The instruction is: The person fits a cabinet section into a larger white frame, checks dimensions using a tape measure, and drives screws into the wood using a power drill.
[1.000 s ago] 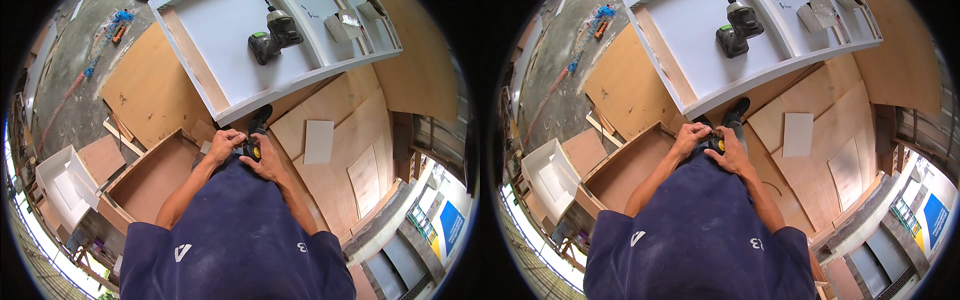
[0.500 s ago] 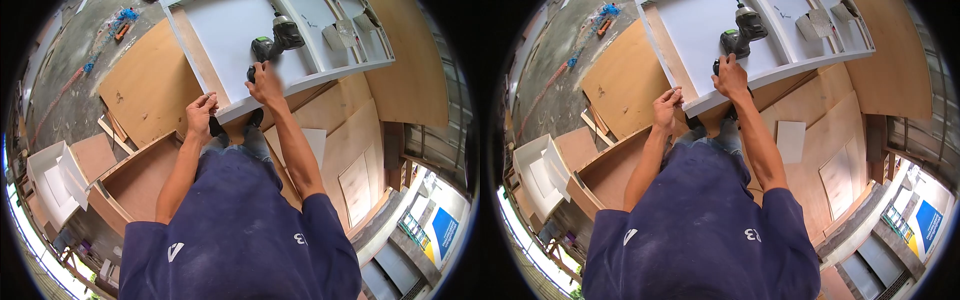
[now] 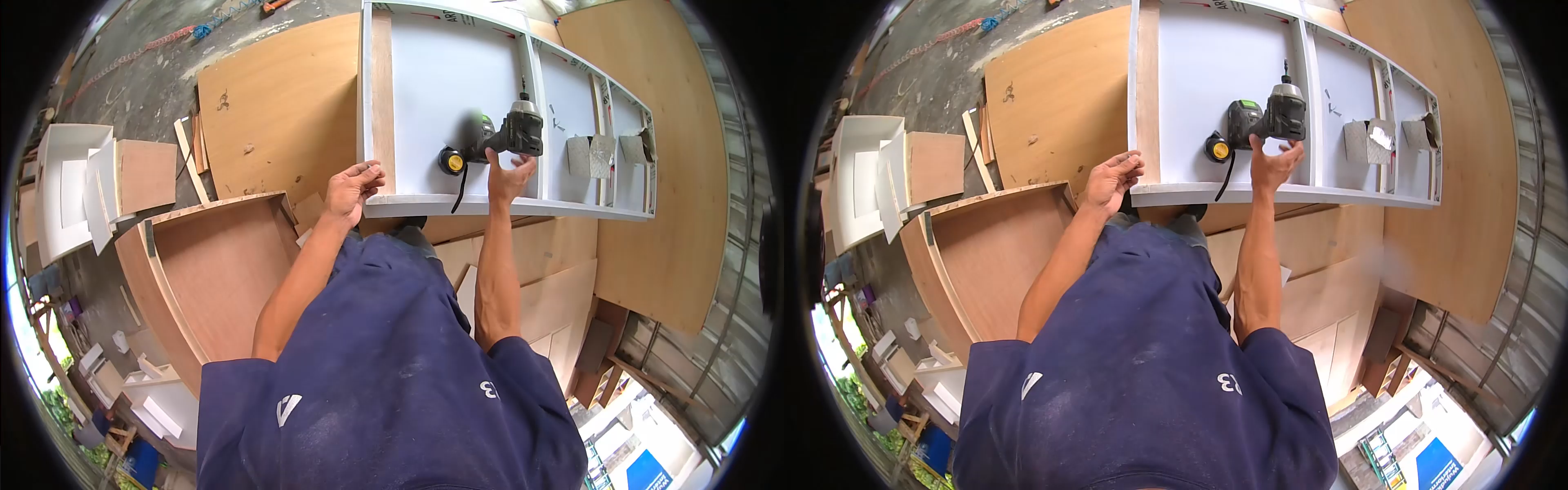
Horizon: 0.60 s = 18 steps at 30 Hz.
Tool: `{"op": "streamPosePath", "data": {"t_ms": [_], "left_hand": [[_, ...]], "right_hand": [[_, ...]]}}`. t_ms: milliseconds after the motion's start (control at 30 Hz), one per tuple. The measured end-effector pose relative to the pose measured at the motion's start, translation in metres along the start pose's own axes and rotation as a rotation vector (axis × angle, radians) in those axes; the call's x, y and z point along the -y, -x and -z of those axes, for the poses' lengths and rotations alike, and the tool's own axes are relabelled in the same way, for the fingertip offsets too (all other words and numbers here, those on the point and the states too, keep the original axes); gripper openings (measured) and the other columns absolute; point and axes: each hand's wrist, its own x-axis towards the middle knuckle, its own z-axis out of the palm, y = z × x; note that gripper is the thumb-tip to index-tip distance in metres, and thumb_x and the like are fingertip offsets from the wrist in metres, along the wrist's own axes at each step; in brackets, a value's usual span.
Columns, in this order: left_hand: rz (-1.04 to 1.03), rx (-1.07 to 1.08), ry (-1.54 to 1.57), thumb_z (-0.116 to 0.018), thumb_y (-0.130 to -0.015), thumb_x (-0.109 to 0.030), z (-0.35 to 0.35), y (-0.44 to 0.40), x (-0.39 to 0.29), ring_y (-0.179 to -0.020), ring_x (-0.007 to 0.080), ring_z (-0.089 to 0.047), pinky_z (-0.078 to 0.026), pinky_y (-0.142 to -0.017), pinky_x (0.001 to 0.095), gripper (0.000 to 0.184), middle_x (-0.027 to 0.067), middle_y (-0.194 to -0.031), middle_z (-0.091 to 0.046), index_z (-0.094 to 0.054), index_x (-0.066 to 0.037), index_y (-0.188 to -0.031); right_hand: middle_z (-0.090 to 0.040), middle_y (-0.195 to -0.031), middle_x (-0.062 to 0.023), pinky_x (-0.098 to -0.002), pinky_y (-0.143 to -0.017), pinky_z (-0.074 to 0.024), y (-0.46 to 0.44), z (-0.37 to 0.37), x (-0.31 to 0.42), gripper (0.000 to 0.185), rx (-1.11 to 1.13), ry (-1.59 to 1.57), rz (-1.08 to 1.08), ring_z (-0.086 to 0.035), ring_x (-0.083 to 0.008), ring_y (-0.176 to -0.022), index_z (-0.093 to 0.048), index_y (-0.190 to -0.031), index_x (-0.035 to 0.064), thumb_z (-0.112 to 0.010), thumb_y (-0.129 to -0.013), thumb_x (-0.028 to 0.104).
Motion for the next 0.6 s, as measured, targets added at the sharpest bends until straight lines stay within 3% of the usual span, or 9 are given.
{"op": "streamPosePath", "data": {"t_ms": [67,100,200,300,367,433,500,533,600], "left_hand": [[0.009,0.017,-0.006,-0.071,-0.089,-0.016,-0.01,-0.001,0.002,-0.083,0.0127,-0.065,-0.049,-0.077,0.0261,0.025,0.0046,-0.093,-0.07,-0.067,-0.003,-0.111],[0.021,0.04,-0.013,-0.071,-0.089,-0.016,-0.016,-0.001,0.001,-0.083,0.0126,-0.065,-0.049,-0.077,0.0262,0.025,0.0045,-0.093,-0.07,-0.067,-0.003,-0.111],[0.028,0.036,0.0,-0.072,-0.088,-0.015,-0.026,-0.004,0.005,-0.082,0.0129,-0.066,-0.05,-0.075,0.0259,0.024,0.0053,-0.091,-0.07,-0.067,-0.003,-0.108],[0.025,0.018,0.057,-0.072,-0.088,-0.015,-0.03,0.003,0.005,-0.081,0.0135,-0.066,-0.05,-0.075,0.0259,0.021,0.0066,-0.09,-0.071,-0.067,-0.003,-0.104],[0.037,-0.02,0.088,-0.072,-0.088,-0.015,-0.025,0.006,0.004,-0.081,0.0135,-0.066,-0.05,-0.075,0.026,0.019,0.0069,-0.091,-0.071,-0.067,-0.004,-0.103],[-0.009,0.013,0.155,-0.068,-0.091,-0.014,-0.016,0.008,0.008,-0.081,0.0124,-0.065,-0.051,-0.075,0.0278,0.014,0.0046,-0.091,-0.07,-0.066,-0.006,-0.103],[-0.026,0.089,0.23,-0.067,-0.092,-0.013,-0.009,0.007,0.005,-0.081,0.013,-0.065,-0.052,-0.075,0.0298,0.01,0.0057,-0.092,-0.07,-0.066,-0.007,-0.1],[-0.051,0.17,0.308,-0.067,-0.092,-0.013,-0.009,0.007,0.004,-0.08,0.0129,-0.065,-0.052,-0.075,0.03,0.009,0.0058,-0.092,-0.07,-0.066,-0.007,-0.099],[-0.069,0.298,0.427,-0.068,-0.091,-0.014,-0.011,0.008,0.002,-0.078,0.013,-0.064,-0.052,-0.075,0.0294,0.009,0.0058,-0.091,-0.068,-0.066,-0.008,-0.097]], "right_hand": [[-0.065,-0.092,-0.0072,-0.0319,-0.08,-0.0506,-0.021,-0.005,0.008,0.056,0.292,-0.399,0.12,-0.064,-0.0156,-0.082,-0.058,-0.117,-0.0001,-0.084,-0.073,0.024],[-0.065,-0.092,-0.0072,-0.0319,-0.08,-0.0506,-0.028,-0.014,0.01,0.056,0.29,-0.406,0.124,-0.064,-0.0156,-0.082,-0.058,-0.117,-0.0001,-0.084,-0.073,0.024],[-0.066,-0.082,-0.0029,-0.0262,-0.071,-0.0497,-0.044,-0.034,0.021,0.011,0.482,-0.999,-0.052,-0.06,-0.0104,-0.073,-0.068,-0.091,0.0034,-0.074,-0.084,0.009],[-0.064,-0.079,-0.0018,-0.026,-0.064,-0.0482,-0.058,-0.031,0.024,0.014,0.441,-0.808,0.001,-0.057,-0.0099,-0.067,-0.067,-0.091,0.0043,-0.076,-0.083,0.01],[-0.062,-0.073,-0.0012,-0.026,-0.059,-0.0458,-0.071,0.003,0.036,0.022,0.568,-0.705,0.105,-0.056,-0.0092,-0.065,-0.067,-0.095,0.0031,-0.081,-0.08,0.012],[-0.063,-0.071,-0.0034,-0.0267,-0.058,-0.0462,-0.075,0.046,0.053,0.02,0.652,-0.498,0.457,-0.056,-0.0092,-0.063,-0.067,-0.094,0.0015,-0.079,-0.079,0.009],[-0.068,-0.075,-0.0044,-0.0271,-0.062,-0.0494,-0.074,0.083,0.067,0.017,0.905,-0.557,0.612,-0.059,-0.0095,-0.065,-0.069,-0.089,0.0018,-0.078,-0.079,0.012],[-0.07,-0.082,-0.0089,-0.0289,-0.065,-0.0513,-0.067,0.096,0.08,0.021,1.044,-0.522,0.555,-0.062,-0.011,-0.069,-0.069,-0.09,0.0006,-0.078,-0.074,0.01],[-0.07,-0.087,-0.0146,-0.0309,-0.073,-0.0527,-0.052,0.113,0.097,0.044,1.226,-0.474,0.64,-0.066,-0.0178,-0.074,-0.068,-0.105,-0.0015,-0.077,-0.064,0.009]]}}
